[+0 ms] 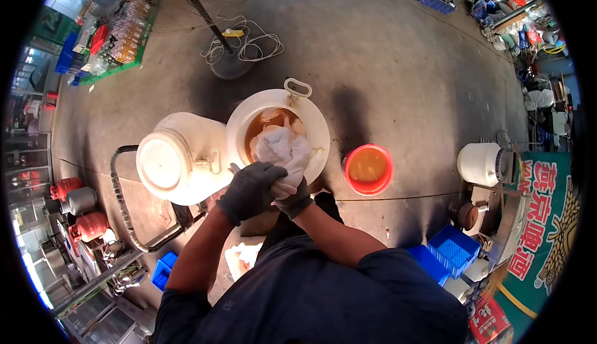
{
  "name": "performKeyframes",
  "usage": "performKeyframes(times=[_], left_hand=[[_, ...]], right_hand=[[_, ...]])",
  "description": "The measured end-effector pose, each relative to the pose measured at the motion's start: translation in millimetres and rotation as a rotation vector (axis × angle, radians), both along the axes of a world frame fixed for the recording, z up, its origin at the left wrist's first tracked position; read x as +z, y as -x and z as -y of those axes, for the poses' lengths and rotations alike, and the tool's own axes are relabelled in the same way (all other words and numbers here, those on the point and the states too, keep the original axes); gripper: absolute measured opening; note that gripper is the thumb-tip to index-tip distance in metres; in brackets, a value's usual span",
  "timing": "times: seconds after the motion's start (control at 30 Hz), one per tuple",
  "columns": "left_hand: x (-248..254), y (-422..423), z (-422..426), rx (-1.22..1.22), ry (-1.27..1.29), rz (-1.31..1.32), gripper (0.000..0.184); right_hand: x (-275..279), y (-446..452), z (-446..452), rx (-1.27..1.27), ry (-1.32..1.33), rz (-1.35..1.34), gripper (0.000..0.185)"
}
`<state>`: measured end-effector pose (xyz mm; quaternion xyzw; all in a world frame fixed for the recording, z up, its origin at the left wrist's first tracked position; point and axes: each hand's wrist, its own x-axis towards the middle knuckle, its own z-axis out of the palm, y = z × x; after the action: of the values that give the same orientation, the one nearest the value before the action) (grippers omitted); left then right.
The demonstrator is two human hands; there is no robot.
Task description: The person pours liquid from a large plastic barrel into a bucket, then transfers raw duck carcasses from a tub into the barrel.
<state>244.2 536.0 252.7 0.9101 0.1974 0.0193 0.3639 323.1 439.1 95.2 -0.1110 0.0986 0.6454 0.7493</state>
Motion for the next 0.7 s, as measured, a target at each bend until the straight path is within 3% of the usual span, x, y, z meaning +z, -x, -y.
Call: performKeyframes(times=[0.03,0.07,0.13,0.2,0.27,0.33,0.43,0.53,0.6,0.67,0.7], left_hand=[[-14,-1,-3,0.003,-0.001,0.0,0.04],[-29,-2,-7,0.079,-0.014,0.036,0.039],[-77,0,-24,0.245,-0.053,0.083,0.038],[-75,-10,-51,0.394,0.055,-0.02,0.038],[-77,-11,-72,0.344,0.019,-0.111,0.034],[-81,-14,-86,0.202,-0.106,-0.144,0.03],[-110,-21,-93,0.155,-0.231,-0.121,0.026],[-136,-47,-84,0.318,-0.369,-0.025,0.023],[-162,-73,-65,0.222,-0.381,-0.164,0.027],[-208,-88,-38,-0.021,-0.295,0.141,0.029],[-214,-90,-29,-0.007,-0.297,0.138,0.029]], right_hand=[[-13,2,-1,0.003,-0.001,0.0,0.063],[-19,3,-3,-0.015,0.0,0.261,0.061],[3,-10,-12,0.011,0.062,-0.151,0.058],[-15,-18,-14,0.125,0.134,-0.235,0.058],[-20,-33,1,0.217,0.258,-0.149,0.057],[7,-49,18,0.42,0.41,0.142,0.065],[21,-80,73,0.44,0.5,0.152,0.054],[8,-111,139,0.411,0.636,0.209,0.042],[7,-129,180,0.317,0.696,0.203,0.046],[-2,-140,214,0.214,0.785,0.223,0.053],[-2,-145,224,0.205,0.835,0.253,0.054]])
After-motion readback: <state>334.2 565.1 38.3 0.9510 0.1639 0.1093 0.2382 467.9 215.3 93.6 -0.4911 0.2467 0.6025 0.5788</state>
